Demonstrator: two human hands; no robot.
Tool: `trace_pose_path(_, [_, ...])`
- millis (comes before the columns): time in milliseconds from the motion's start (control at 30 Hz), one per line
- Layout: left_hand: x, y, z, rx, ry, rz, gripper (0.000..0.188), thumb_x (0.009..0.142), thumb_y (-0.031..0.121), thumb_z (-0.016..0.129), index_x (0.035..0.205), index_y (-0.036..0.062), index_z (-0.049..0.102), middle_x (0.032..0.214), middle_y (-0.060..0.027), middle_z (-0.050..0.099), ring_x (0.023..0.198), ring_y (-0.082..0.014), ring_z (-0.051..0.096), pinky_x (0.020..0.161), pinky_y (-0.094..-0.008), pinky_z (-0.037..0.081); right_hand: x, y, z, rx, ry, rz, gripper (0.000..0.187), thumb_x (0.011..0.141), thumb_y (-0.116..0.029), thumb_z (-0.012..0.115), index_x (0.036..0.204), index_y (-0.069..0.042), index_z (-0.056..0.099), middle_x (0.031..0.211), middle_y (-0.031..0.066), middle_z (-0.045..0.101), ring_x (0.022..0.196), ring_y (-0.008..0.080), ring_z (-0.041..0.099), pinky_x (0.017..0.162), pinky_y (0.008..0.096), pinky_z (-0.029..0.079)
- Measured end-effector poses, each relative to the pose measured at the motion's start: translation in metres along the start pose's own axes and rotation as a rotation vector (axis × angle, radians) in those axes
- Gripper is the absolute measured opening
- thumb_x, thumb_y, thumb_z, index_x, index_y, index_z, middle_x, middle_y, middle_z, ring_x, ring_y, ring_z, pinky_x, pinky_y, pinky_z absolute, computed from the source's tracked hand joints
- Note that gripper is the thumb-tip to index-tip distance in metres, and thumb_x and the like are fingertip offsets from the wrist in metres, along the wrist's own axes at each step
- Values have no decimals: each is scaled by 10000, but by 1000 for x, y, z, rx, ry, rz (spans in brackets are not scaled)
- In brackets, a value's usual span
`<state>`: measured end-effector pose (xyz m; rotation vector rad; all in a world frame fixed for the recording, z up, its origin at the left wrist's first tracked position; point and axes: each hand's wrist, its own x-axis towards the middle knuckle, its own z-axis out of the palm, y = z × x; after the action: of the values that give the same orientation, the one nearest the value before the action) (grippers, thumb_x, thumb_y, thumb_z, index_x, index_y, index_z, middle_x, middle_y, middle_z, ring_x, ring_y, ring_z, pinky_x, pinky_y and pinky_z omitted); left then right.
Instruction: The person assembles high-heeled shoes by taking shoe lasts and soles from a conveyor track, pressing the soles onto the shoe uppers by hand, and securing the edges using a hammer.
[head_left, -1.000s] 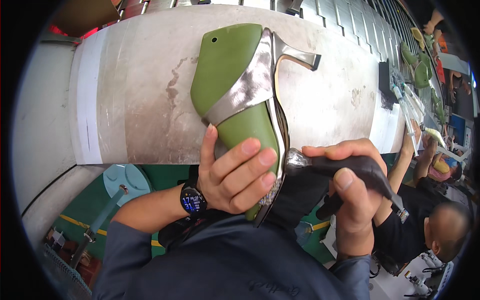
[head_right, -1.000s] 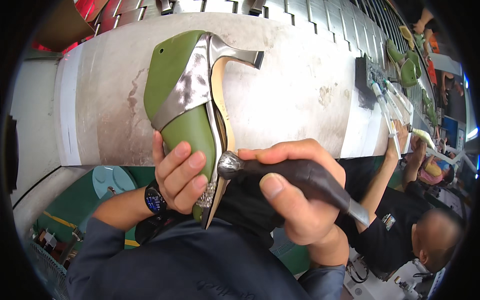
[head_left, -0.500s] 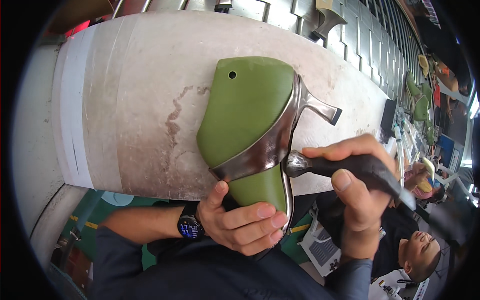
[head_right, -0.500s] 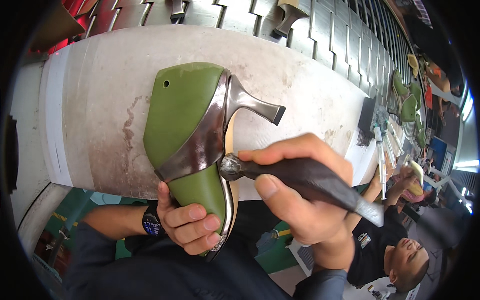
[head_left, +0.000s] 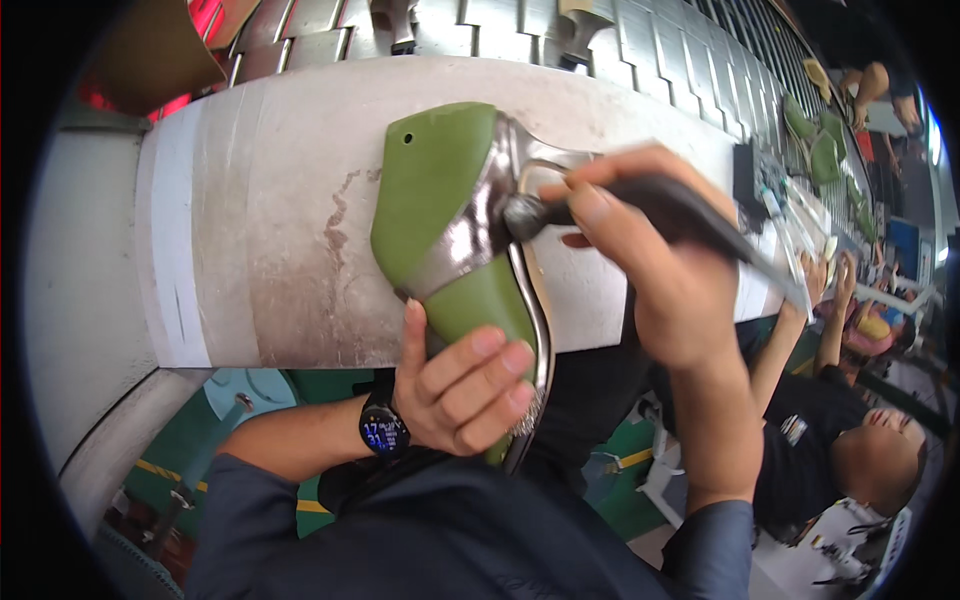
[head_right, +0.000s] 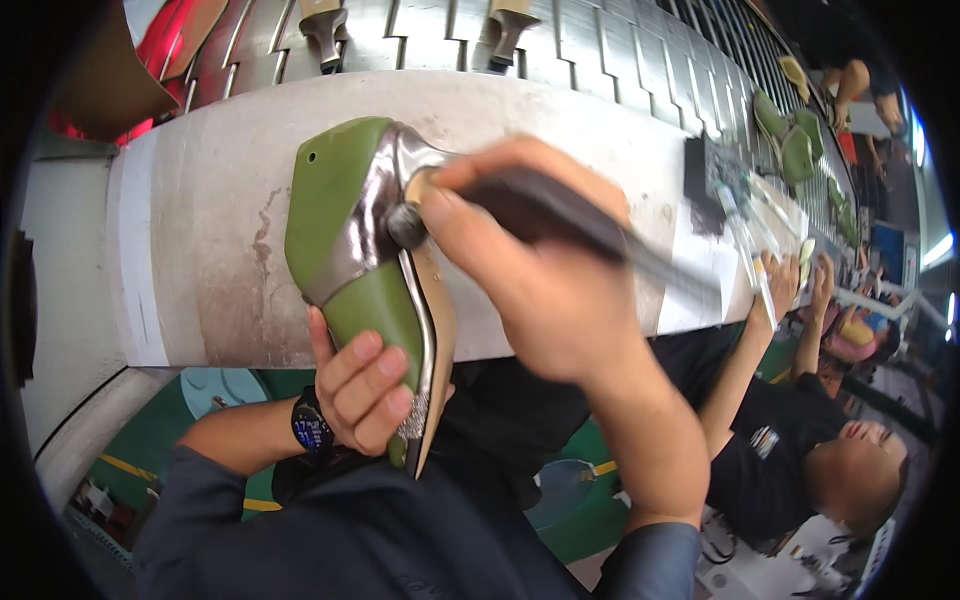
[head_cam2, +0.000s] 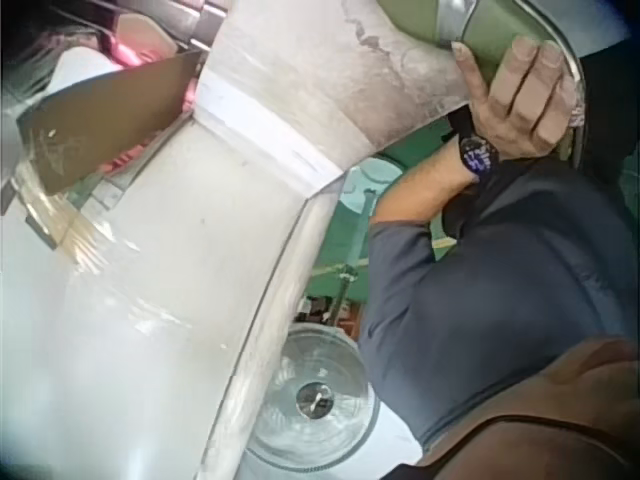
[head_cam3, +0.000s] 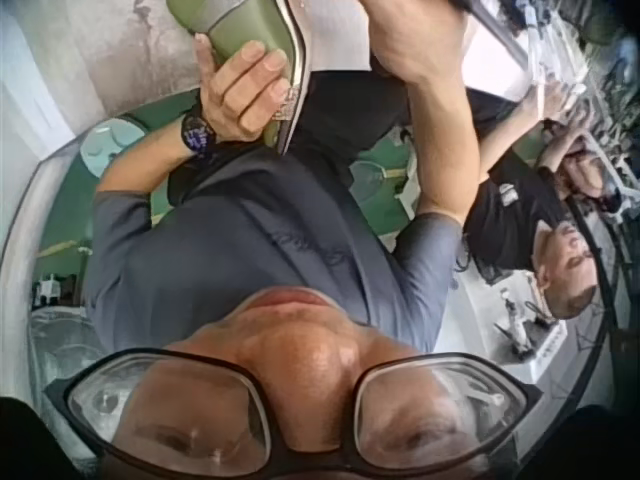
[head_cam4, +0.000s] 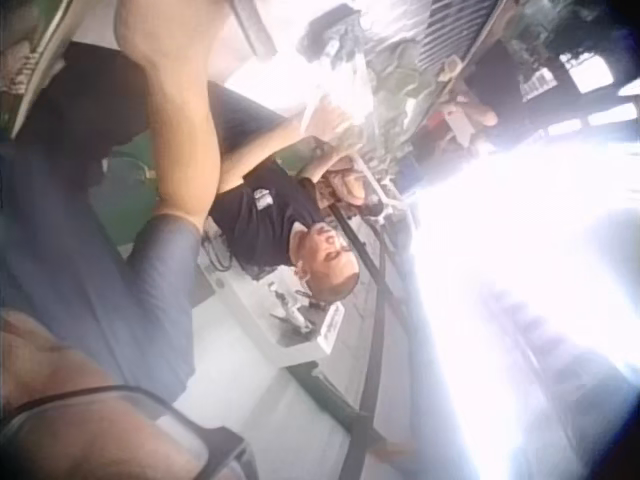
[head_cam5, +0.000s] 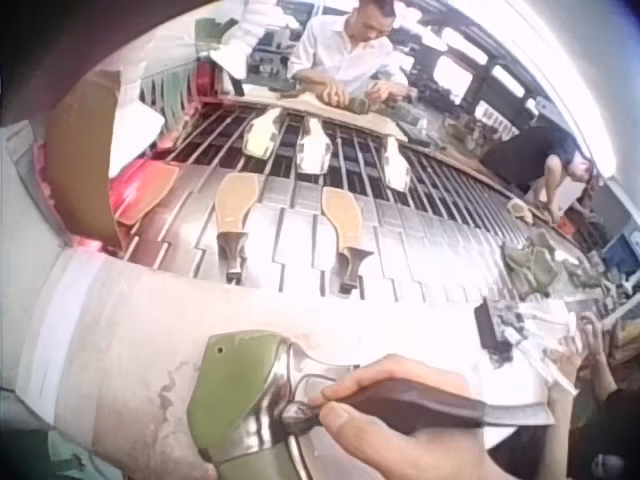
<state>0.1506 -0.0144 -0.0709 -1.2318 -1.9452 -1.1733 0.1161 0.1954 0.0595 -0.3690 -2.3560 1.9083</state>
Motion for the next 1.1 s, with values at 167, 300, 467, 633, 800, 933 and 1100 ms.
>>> trace_pose_path(167, [7, -7, -4, 73, -105, 100, 838, 847, 336, 858, 1455, 21, 376, 1440, -247, 505, 1352, -446, 516, 1197, -733, 264, 15, -7, -13, 26, -98, 198, 321, 918, -330, 708, 1008, -23, 734, 880, 60, 735, 803, 161, 712, 750, 302, 581])
trace_pose_path(300, [7, -6, -1, 75, -66, 116, 855, 843, 338, 861, 1467, 19, 371, 1463, -267, 494, 1374, -465, 508, 1204, -720, 264, -31, -4, -21, -10, -123, 119, 295, 921, -312, 724, 1008, -31, 738, 861, 39, 725, 796, 118, 681, 715, 301, 576])
trace_pose_path(467, [11, -1, -11, 102, -73, 102, 865, 849, 343, 852, 1486, 23, 362, 1478, -274, 491, 1391, -472, 500, 1217, -681, 275, -109, -26, -32, 114, 112, -78, 217, 939, -119, 741, 1086, 38, 717, 961, 97, 768, 894, 118, 717, 780, 260, 562])
trace_pose_path(633, [9, -5, 2, 69, 7, 129, 821, 862, 345, 833, 1474, 26, 389, 1490, -262, 499, 1393, -457, 505, 1230, -669, 252, -128, 3, 1, 172, 149, -202, 132, 938, -46, 719, 1046, 28, 712, 919, 89, 753, 835, 114, 709, 749, 265, 568])
trace_pose_path(800, [13, -1, -3, 68, -3, 99, 824, 882, 378, 816, 1491, 20, 391, 1505, -266, 495, 1406, -461, 493, 1235, -669, 233, -112, 0, -1, -81, 112, -363, 165, 922, -51, 747, 1058, 26, 698, 907, 75, 764, 800, 98, 715, 716, 264, 565])
trace_pose_path(933, [10, 4, -6, 119, -10, 85, 917, 848, 410, 853, 1511, 15, 356, 1512, -278, 475, 1411, -478, 487, 1230, -657, 268, -133, 1, 2, 203, -1, -196, 162, 936, -42, 730, 1081, 25, 703, 977, 75, 766, 902, 101, 707, 795, 284, 568])
trace_pose_path(1100, [21, 4, -24, -82, -37, 37, 1131, 812, 292, 906, 1633, -30, 196, 1644, -321, 313, 1519, -487, 346, 1252, -586, 252, -88, 24, -36, -868, 290, -568, 343, 839, -24, 736, 1179, -31, 687, 1082, 186, 741, 997, 312, 732, 840, 387, 587])
